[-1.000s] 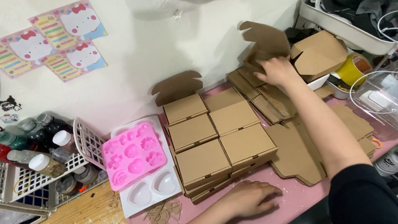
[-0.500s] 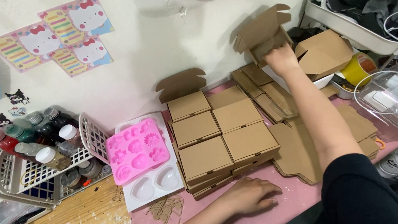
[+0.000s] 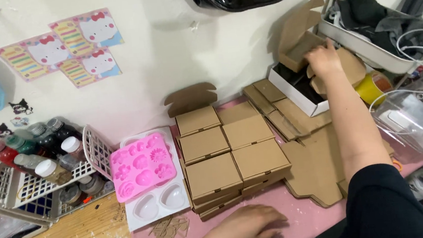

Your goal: Folding cardboard shipping boxes and placing small clear plastic items inside them.

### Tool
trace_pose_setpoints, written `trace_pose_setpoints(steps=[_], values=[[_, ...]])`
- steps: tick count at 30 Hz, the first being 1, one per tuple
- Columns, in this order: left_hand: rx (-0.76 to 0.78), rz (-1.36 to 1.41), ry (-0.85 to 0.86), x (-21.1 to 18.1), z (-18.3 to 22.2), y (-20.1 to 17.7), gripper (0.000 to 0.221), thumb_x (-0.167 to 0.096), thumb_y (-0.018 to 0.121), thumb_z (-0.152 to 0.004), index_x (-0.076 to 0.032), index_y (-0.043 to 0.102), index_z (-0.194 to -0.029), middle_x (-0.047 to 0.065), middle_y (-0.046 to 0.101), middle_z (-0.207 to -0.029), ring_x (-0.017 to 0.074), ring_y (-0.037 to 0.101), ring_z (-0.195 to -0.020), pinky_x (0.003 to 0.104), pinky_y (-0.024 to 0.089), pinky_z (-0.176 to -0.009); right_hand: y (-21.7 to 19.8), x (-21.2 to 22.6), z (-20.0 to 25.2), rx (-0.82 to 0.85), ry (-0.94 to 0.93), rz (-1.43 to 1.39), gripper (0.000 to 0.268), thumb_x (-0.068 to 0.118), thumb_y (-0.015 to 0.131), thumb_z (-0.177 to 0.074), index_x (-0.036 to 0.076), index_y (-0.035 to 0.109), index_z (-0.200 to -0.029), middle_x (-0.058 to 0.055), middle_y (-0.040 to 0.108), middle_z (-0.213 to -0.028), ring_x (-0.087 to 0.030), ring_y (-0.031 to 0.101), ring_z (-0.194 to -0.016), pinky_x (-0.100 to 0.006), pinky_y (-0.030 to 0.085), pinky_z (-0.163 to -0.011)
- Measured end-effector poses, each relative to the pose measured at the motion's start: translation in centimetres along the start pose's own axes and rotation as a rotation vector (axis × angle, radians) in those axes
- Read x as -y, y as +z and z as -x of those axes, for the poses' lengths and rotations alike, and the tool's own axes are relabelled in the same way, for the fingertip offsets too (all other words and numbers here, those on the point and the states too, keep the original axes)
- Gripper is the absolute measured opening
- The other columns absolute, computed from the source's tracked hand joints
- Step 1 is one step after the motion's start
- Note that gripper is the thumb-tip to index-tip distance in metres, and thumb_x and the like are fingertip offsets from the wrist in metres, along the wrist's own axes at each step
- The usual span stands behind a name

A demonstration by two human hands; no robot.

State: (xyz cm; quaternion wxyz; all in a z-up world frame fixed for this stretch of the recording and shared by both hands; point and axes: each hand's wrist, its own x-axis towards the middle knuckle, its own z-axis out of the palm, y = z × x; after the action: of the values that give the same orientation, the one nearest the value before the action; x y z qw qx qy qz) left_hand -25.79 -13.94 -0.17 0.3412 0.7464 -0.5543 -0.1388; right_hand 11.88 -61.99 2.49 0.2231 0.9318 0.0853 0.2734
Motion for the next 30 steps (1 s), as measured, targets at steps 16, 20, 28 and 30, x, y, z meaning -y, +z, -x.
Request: trace_pose_setpoints(steps=[16,20,28,30], values=[[-1.066,0.438,-0.630,12.1,7.8,-6.5,0.072,-0.041,0.042,-0.105,-0.011,0.011,-0.163,0.018,0.012,-0.170,0.0316,0.011,-0.156,0.047,0.018,-0.123,-23.4,15.9,13.4,0.587,0.283,-1.222,0.070,0.053,0.057,-0.095,0.010,0.047,-0.149,-0.020,0.051,-0.153,-0.032,0.047,-0.143,-0.044,0.037,-0.116],[-1.131,0.744,-0.528,10.8,5.7,-6.5,0.072,-0.039,0.041,-0.102,-0.006,0.016,-0.161,0.019,0.028,-0.166,0.0314,0.032,-0.152,0.041,0.029,-0.122,-22.9,20.8,16.2,0.611,0.223,-1.379,0.075,0.053,0.050,-0.097,0.018,0.027,-0.160,-0.013,0.023,-0.167,-0.030,0.018,-0.154,-0.048,0.019,-0.119],[-1.157,0.808,-0.680,4.3,8.8,-5.8,0.074,-0.047,0.032,-0.099,-0.012,0.014,-0.162,0.012,0.018,-0.169,0.0274,0.020,-0.154,0.041,0.022,-0.121,-23.8,22.0,17.3,0.436,0.501,-1.578,0.067,0.052,0.039,-0.101,0.017,0.040,-0.157,-0.011,0.038,-0.164,-0.027,0.035,-0.152,-0.046,0.029,-0.123],[-0.972,0.546,-0.644,7.7,10.4,-2.6,0.084,-0.062,0.019,-0.104,-0.003,0.003,-0.163,0.018,0.007,-0.172,0.0297,0.006,-0.159,0.041,0.009,-0.128,-23.7,22.1,18.7,0.460,0.644,-1.861,0.075,0.060,0.030,-0.101,0.012,0.031,-0.159,-0.013,0.038,-0.163,-0.028,0.035,-0.152,-0.046,0.025,-0.124]])
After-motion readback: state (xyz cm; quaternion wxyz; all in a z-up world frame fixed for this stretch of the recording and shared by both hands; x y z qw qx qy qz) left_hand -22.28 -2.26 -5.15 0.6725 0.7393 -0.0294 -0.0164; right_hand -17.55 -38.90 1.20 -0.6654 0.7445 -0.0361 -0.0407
